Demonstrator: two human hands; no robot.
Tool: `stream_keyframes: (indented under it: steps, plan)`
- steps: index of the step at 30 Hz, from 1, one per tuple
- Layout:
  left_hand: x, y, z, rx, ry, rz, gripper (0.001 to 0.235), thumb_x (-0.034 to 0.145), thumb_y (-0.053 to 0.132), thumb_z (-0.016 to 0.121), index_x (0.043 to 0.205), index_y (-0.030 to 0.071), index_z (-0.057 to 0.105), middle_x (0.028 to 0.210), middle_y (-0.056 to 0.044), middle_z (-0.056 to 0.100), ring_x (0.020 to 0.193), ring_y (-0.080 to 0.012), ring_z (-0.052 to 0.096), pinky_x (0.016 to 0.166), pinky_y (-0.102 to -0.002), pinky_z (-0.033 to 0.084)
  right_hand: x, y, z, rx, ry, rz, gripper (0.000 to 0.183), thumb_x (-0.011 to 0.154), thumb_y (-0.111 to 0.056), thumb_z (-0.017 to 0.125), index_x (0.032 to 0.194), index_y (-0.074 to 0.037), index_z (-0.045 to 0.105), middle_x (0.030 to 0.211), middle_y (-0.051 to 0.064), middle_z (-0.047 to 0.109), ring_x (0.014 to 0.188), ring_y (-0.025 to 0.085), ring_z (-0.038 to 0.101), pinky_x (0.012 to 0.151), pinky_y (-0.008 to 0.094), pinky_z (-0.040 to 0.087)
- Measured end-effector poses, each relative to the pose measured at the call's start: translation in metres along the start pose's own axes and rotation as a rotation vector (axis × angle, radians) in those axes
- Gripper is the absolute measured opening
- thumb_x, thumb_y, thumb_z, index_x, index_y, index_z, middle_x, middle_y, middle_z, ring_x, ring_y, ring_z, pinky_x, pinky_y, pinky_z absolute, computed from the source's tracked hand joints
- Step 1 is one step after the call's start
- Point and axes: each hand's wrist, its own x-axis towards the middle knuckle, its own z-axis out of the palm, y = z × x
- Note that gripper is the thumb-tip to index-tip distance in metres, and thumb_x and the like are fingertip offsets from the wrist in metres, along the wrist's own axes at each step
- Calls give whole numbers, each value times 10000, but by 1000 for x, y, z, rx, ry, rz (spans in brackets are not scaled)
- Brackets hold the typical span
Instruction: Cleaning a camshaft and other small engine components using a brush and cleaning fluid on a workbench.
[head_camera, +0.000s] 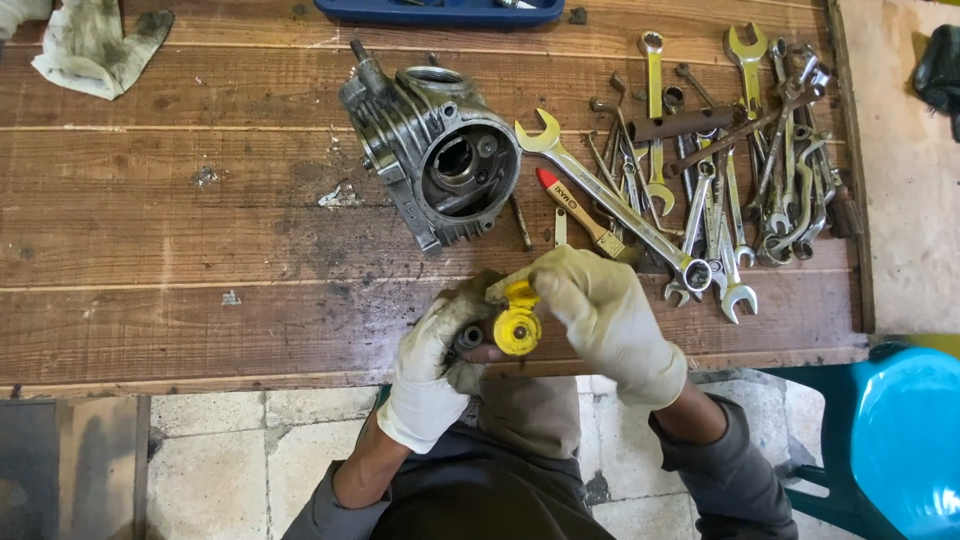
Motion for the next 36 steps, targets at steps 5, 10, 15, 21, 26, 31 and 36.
stream_keyframes:
  steps: [5, 10, 15, 21, 26, 31, 36]
  plan:
    - [5, 5, 12, -126, 197, -62, 441, 752, 85, 891, 1160, 19, 737, 1175, -193, 739, 1167, -375, 709, 1018, -468, 556, 21, -17, 2, 116, 2, 352, 311, 1037, -200, 582, 818, -5, 688, 632, 157, 656, 567, 232, 670, 577, 309, 537]
    - [4, 0, 12, -98, 202, -49, 457, 765, 88, 886, 1189, 11, 733, 1167, -179, 743, 1153, -388, 715, 1014, -478, 555, 19, 15, -1, 158, 37, 420, 273, 1034, -163, 603, 968, 75, 718, 679, 196, 678, 576, 246, 686, 536, 316, 547]
    - [10, 5, 8, -24, 172, -25, 508, 784, 118, 882, 1242, -6, 701, 1197, -209, 732, 1179, -413, 694, 1019, -500, 545, 9, 32, 1, 211, 142, 182, 315, 1035, -239, 633, 882, 25, 712, 608, 168, 681, 573, 218, 666, 583, 329, 558]
    - [7, -2, 13, -12, 161, -64, 544, 789, 97, 884, 1285, 8, 679, 1255, -183, 724, 1226, -371, 678, 1045, -475, 537, -11, 20, 4, 168, 95, 171, 414, 876, -329, 734, 1116, 7, 698, 916, 160, 702, 845, 210, 621, 787, 381, 557]
    - [6, -5, 8, -16, 167, -55, 531, 812, 162, 868, 1283, 6, 679, 1262, -190, 723, 1234, -397, 672, 1054, -482, 528, -19, 41, 8, 51, -27, 150, 762, 652, -212, 903, 1308, 57, 624, 1219, 256, 661, 1141, 357, 605, 1018, 495, 470]
    - [2, -4, 15, -196, 242, -150, 661, 773, 66, 891, 1366, -27, 616, 1323, -207, 689, 1277, -352, 640, 1059, -476, 536, -26, 54, 26, -139, -16, 54, 677, 676, 42, 877, 1312, -25, 655, 1243, 165, 697, 1259, 322, 633, 1105, 463, 444]
    - [-13, 7, 14, -493, 189, -319, 697, 924, 152, 760, 1515, 10, 418, 1549, -175, 497, 1453, -310, 494, 1238, -458, 431, -32, 51, 44, 45, 29, 191, 733, 685, -174, 923, 1350, -68, 632, 1262, 44, 711, 1200, 144, 664, 1082, 301, 530]
